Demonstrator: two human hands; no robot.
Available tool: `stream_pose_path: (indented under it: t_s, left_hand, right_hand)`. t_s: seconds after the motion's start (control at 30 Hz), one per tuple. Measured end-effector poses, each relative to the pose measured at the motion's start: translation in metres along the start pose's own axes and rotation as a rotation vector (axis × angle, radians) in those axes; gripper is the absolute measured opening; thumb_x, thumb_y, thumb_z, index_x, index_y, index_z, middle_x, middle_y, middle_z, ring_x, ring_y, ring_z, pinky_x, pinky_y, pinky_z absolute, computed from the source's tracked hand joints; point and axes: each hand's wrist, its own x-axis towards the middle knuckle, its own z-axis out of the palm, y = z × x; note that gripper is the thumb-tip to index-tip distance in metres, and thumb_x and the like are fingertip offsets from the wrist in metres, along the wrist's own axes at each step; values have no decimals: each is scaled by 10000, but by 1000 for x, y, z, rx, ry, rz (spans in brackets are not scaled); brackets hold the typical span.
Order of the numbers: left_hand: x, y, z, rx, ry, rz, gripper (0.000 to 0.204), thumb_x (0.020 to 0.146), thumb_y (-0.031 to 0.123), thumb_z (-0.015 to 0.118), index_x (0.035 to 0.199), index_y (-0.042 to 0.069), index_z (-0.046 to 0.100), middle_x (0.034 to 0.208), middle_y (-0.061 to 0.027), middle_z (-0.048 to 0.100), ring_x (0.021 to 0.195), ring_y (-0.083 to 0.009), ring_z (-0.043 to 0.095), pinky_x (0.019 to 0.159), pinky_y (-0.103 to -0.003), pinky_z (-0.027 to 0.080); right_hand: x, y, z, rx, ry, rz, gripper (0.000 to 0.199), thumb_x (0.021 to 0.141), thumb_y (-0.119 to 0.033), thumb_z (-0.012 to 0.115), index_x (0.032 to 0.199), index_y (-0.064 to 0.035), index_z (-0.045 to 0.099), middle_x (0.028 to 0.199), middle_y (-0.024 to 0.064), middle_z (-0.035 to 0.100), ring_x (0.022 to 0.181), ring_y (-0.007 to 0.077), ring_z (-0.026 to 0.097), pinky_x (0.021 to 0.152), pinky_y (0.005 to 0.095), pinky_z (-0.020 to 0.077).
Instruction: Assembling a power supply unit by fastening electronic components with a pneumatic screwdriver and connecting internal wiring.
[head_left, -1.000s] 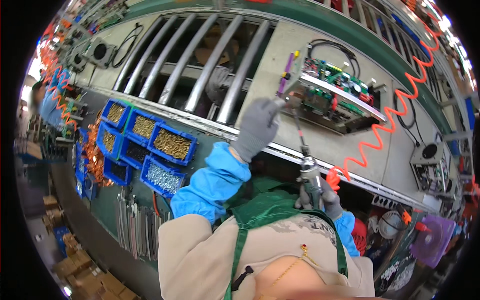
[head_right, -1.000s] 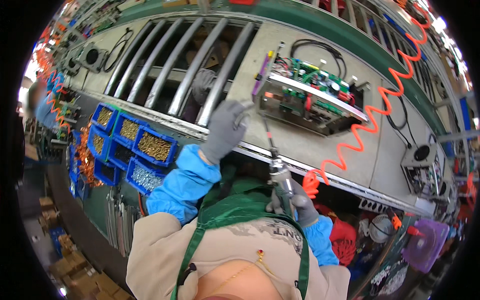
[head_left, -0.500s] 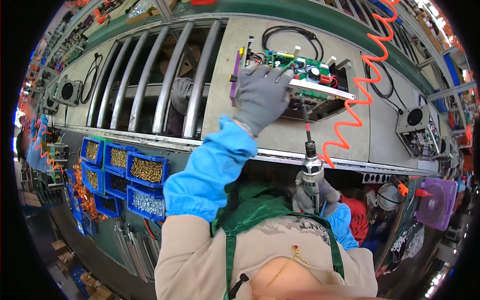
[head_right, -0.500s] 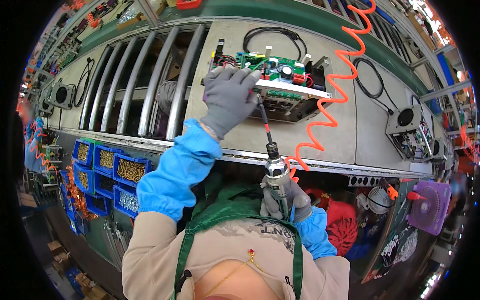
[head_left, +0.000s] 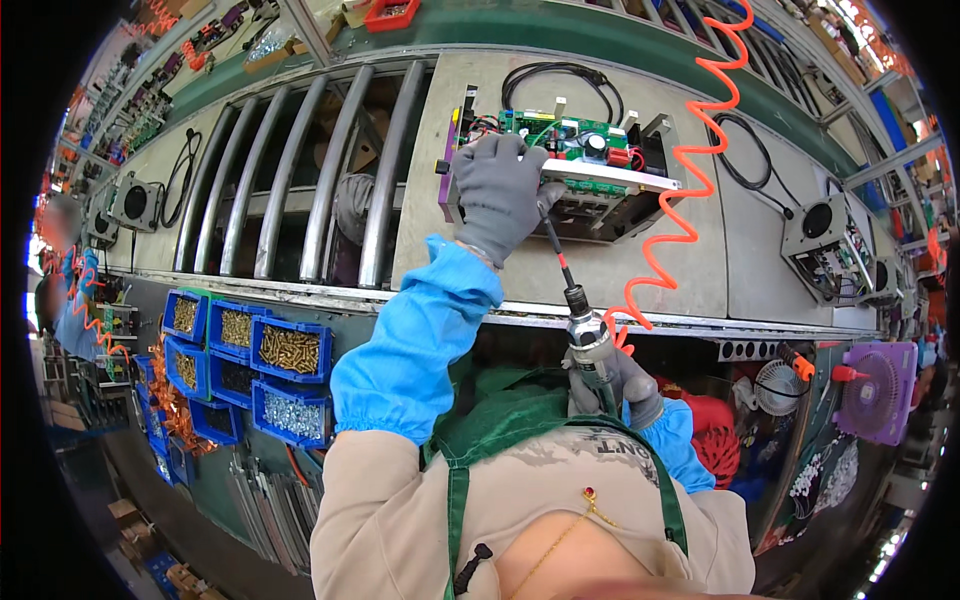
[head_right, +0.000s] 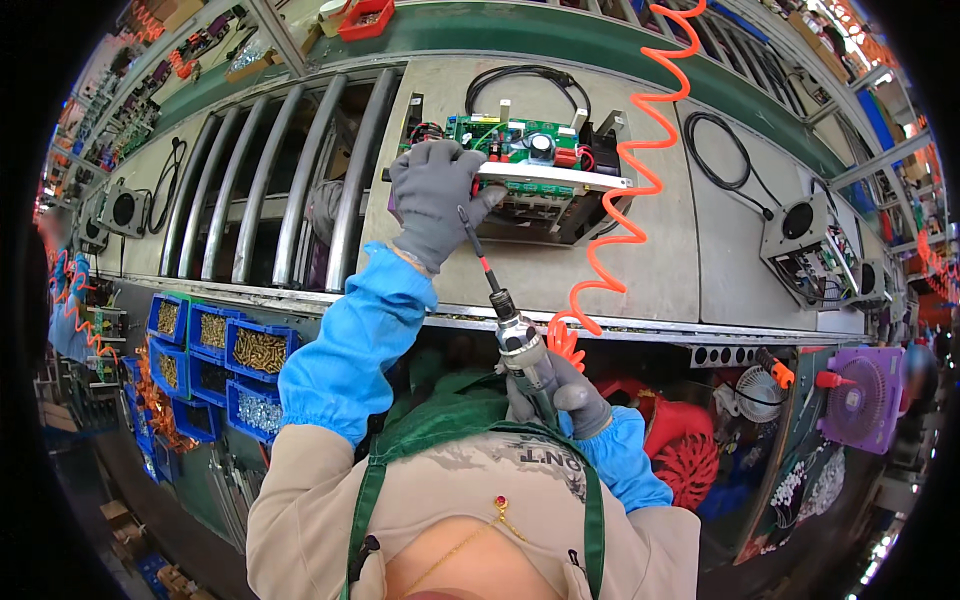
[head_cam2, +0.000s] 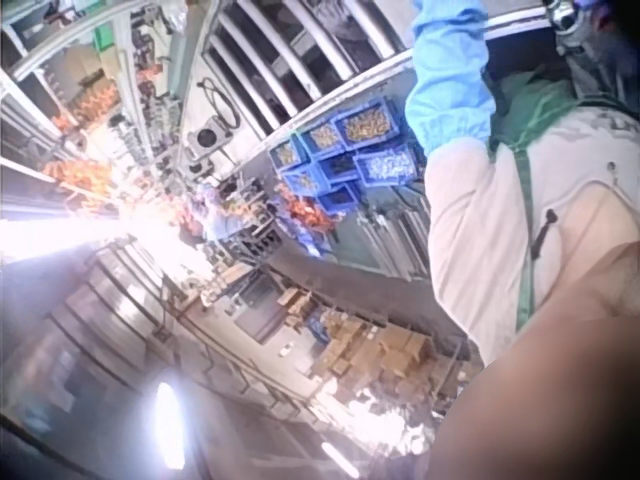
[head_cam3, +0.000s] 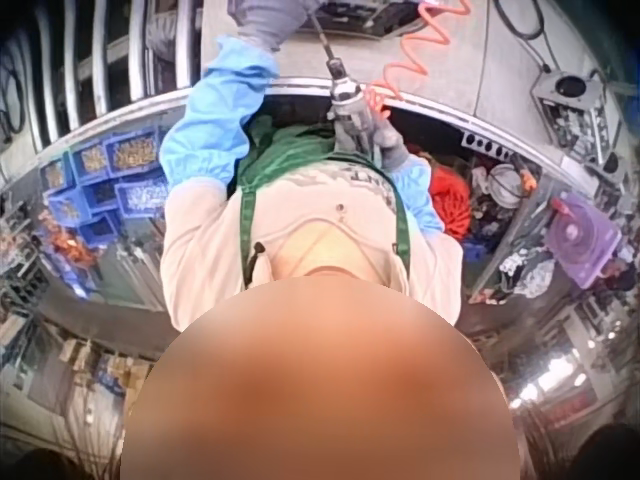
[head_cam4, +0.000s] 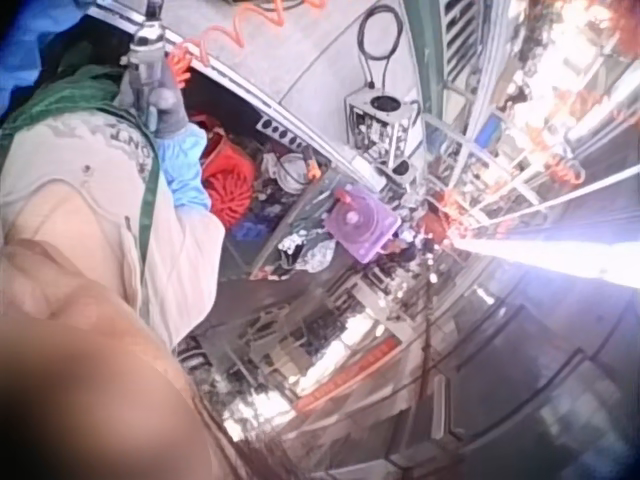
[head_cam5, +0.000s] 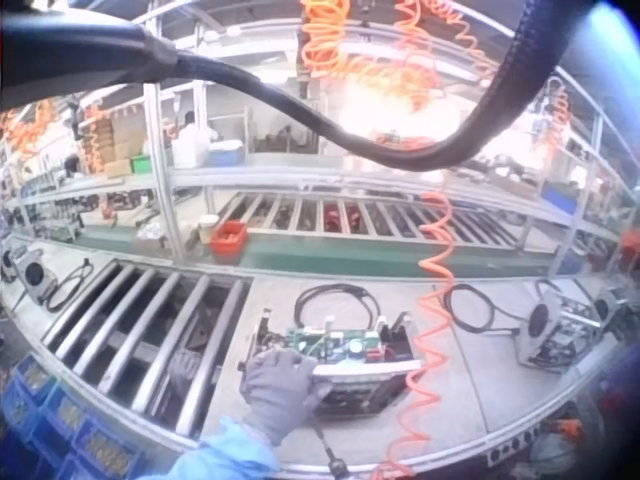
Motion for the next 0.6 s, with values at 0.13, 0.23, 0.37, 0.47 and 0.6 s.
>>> stream_pose_path:
  t_s: [0.13,0.23,0.37,0.47,0.6]
  left_hand:
    - [3,2,1,35,-12,-59,386,665,472,754,911,185,675,850,-12,571,899,-245,545,790,-439,367]
    - [1,2,7,8,9,-57,353,604,450,794,836,207,688,854,3,560,898,-221,542,767,-436,363]
    - [-1,-2,6,71,-10,-16,434,642,448,771,992,212,674,890,-7,563,915,-221,541,778,-437,369]
    - [-4,-1,12,100,27,27,506,673,427,758,1131,243,648,978,-20,573,955,-226,534,867,-468,352]
    - [-8,10,12,115,1,-43,548,671,410,765,1184,269,633,1099,-45,566,1038,-255,512,1008,-507,288]
  right_hand:
    - [-8,-6,-1,-35,17,-13,1078,511,-703,791,1257,-5,447,711,62,555,551,133,518,569,283,468]
    - [-16,-10,-1,-60,69,-40,1096,503,-732,768,1257,-4,446,705,62,555,543,132,534,586,302,509]
    - [-27,-10,-4,-59,153,-70,1105,484,-734,766,1256,-12,446,700,59,558,564,141,575,642,336,557]
    - [-31,-8,-7,-13,166,-76,1085,497,-708,788,1253,-9,448,707,58,566,577,146,580,663,338,556]
    - [-33,-10,-14,-34,173,-15,1097,479,-713,792,1256,-17,453,716,60,574,587,150,579,667,335,546]
